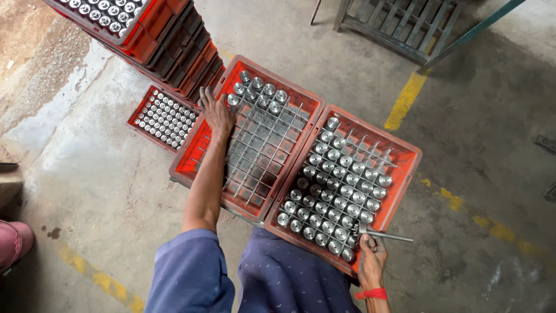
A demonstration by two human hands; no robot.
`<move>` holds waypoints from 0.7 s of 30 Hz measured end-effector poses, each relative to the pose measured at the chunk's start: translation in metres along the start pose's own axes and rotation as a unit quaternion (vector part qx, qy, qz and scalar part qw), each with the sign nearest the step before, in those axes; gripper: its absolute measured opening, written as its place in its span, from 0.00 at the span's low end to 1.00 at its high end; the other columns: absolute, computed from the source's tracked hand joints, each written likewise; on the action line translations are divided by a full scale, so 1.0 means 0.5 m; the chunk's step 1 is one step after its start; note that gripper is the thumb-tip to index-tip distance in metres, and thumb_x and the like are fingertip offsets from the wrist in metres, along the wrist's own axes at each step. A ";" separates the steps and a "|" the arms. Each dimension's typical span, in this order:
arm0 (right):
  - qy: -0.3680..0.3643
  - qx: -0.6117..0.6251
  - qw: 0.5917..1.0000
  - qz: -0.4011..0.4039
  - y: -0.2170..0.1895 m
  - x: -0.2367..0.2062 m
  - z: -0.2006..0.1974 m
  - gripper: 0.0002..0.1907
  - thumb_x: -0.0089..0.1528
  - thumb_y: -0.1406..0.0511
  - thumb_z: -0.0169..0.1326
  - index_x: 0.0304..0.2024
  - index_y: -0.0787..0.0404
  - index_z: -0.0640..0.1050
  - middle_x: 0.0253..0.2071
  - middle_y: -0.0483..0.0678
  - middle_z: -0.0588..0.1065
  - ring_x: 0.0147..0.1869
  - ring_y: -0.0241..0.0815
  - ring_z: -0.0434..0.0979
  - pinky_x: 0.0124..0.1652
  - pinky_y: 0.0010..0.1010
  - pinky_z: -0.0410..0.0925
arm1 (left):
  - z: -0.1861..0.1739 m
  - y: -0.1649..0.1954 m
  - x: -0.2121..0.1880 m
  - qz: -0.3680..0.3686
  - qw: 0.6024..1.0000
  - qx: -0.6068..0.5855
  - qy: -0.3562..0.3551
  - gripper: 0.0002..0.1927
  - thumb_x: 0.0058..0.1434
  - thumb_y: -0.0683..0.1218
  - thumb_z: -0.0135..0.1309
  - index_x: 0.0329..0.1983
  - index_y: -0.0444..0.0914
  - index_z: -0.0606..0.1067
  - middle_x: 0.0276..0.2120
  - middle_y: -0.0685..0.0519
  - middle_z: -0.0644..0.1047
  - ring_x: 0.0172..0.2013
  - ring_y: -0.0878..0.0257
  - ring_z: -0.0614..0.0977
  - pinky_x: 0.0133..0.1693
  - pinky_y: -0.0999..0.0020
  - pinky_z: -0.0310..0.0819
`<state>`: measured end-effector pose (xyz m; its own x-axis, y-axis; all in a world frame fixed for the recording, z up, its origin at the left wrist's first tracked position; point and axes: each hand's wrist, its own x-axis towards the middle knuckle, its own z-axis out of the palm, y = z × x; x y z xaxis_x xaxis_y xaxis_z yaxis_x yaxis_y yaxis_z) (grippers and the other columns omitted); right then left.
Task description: The person repeatedly picks small metal parts from one red crate and places them into another red crate with a grid insert. The person then moves a full crate to a stack and retrieves another crate to continue the process.
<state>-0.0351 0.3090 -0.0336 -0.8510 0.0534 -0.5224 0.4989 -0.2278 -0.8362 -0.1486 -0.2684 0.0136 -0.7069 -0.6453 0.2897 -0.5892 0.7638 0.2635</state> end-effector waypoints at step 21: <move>-0.138 -0.073 0.986 -0.057 -0.093 -0.066 0.162 0.23 0.62 0.74 0.57 0.60 0.69 0.72 0.52 0.47 0.76 0.51 0.34 0.74 0.50 0.27 0.68 | -0.065 0.254 -0.558 0.031 0.769 -0.522 -0.367 0.24 0.50 0.42 0.58 0.52 0.37 0.76 0.32 0.51 0.82 0.30 0.59 0.84 0.33 0.61 0.80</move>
<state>-0.0436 0.2393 0.0359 -0.9049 -0.2012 -0.3750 0.3985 -0.0916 -0.9126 -0.0137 0.0082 -0.0038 -0.9773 -0.1333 -0.1646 -0.1803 0.1161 0.9767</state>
